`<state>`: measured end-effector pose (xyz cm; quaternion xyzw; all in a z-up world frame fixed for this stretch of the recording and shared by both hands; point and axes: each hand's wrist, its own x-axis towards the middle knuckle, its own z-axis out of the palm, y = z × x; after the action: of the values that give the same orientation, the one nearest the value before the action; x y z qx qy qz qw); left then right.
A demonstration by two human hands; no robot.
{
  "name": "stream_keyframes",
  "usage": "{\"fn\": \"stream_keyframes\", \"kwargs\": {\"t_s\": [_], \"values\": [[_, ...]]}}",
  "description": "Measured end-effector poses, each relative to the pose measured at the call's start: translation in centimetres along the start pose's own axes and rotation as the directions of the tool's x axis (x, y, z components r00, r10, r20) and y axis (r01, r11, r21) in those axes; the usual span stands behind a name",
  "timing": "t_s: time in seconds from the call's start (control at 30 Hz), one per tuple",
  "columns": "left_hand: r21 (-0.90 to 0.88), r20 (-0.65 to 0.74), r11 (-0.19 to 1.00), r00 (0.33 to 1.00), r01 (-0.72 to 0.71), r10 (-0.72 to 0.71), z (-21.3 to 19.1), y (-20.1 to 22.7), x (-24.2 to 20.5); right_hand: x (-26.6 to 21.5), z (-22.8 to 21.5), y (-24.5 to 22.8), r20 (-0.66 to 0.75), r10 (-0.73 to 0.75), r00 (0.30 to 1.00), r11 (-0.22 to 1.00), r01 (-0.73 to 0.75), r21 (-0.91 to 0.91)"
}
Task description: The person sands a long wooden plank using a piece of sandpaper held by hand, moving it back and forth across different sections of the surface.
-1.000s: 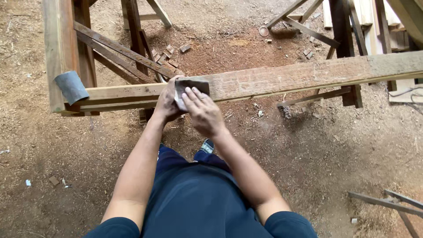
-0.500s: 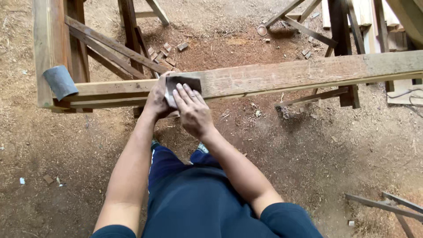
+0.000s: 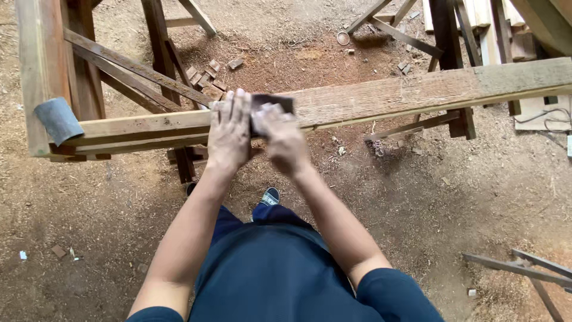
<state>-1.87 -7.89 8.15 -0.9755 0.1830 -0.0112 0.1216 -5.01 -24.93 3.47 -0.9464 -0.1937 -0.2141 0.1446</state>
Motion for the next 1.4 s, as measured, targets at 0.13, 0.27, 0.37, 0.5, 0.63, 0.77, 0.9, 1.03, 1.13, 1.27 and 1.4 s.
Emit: {"fn": "stream_keyframes", "kwargs": {"t_s": [0.13,0.27,0.37,0.5,0.63,0.77,0.9,1.03,1.13,1.27,1.4], "values": [[-0.371,0.285,0.925,0.958,0.079,0.033,-0.7,-0.1,0.5,-1.1,-0.6,2.5,0.083,-0.039,0.996,0.999,0.042,-0.034],[-0.269,0.236,0.96,0.972,0.083,-0.018,-1.8,-0.7,0.2,-4.4,-6.5,19.1,-0.138,0.076,0.988,0.953,-0.113,-0.281],[-0.314,0.16,0.94,0.983,0.134,-0.086,-0.4,-0.4,0.0,-4.8,-7.5,22.4,-0.246,0.174,0.953,0.895,-0.258,-0.365],[-0.059,-0.119,0.993,0.987,0.098,-0.105,4.6,-0.5,0.1,0.0,-0.1,5.8,-0.032,0.087,0.996,0.994,-0.084,0.065],[0.36,-0.132,0.932,0.991,0.045,0.003,7.1,-1.5,0.1,1.1,-2.2,-1.2,0.005,-0.038,0.999,0.968,0.035,0.249],[-0.244,-0.099,0.969,0.992,0.05,-0.076,4.5,-1.5,-0.3,-1.6,-5.9,13.8,-0.228,0.055,0.972,0.998,-0.06,-0.015],[-0.27,-0.076,0.961,0.993,0.066,-0.09,3.2,-1.1,-0.3,-2.1,-8.1,23.1,-0.342,0.094,0.935,0.974,-0.158,-0.164],[-0.199,-0.023,0.976,0.995,0.093,-0.099,3.8,-1.0,-0.3,0.8,-2.8,10.2,-0.066,0.094,0.993,0.995,-0.092,0.034],[0.337,-0.287,0.93,0.957,0.146,-0.046,4.3,-1.2,0.0,0.4,-3.3,0.7,-0.094,-0.126,0.988,0.973,0.141,0.182],[-0.398,-0.044,0.914,0.993,0.082,-0.109,3.0,-1.0,-0.4,-2.0,-6.9,7.7,0.19,-0.135,0.972,0.327,0.225,-0.918],[-0.193,-0.107,0.979,0.99,0.065,-0.087,3.0,-0.4,-0.6,-4.5,-12.7,16.2,-0.253,0.2,0.946,0.916,-0.273,-0.296]]}}
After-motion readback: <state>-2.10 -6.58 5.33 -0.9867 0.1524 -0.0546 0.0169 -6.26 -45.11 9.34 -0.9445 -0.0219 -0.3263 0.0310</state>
